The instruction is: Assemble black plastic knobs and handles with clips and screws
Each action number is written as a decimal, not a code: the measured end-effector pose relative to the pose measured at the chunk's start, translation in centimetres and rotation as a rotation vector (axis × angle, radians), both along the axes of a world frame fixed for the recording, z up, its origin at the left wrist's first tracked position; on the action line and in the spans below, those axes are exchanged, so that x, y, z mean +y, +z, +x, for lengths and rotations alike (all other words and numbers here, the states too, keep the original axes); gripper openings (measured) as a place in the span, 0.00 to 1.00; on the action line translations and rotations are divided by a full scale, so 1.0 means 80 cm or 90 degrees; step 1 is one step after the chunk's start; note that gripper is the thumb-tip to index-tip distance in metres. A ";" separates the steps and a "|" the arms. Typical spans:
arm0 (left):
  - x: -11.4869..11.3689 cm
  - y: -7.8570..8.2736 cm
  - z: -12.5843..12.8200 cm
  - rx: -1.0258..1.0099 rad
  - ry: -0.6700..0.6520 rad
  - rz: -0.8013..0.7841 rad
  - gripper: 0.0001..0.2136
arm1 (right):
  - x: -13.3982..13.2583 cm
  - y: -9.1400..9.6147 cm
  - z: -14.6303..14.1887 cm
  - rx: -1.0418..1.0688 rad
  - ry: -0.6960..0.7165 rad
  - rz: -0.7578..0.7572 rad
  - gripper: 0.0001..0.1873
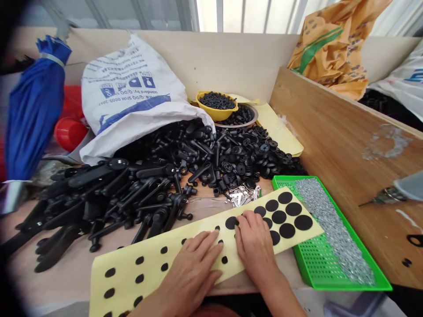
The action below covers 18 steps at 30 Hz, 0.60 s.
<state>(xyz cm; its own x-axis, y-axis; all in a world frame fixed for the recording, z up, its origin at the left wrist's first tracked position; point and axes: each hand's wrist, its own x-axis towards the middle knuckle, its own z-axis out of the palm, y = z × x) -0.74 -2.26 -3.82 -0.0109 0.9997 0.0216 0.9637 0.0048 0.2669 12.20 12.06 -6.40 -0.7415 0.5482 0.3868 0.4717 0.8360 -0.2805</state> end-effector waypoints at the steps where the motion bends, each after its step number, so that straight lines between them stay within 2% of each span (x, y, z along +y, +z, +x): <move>1: 0.006 0.001 0.000 0.010 0.005 -0.007 0.17 | -0.001 -0.001 -0.001 0.004 -0.005 -0.002 0.07; 7: 0.036 0.003 0.007 0.050 0.021 -0.023 0.23 | -0.006 -0.006 0.000 0.059 -0.012 -0.058 0.07; 12: 0.048 0.004 0.009 0.072 0.047 -0.005 0.23 | -0.006 -0.004 0.002 0.066 0.021 -0.103 0.07; 18: 0.053 0.002 0.011 0.086 0.067 0.001 0.22 | 0.000 -0.005 -0.005 0.047 -0.005 -0.014 0.07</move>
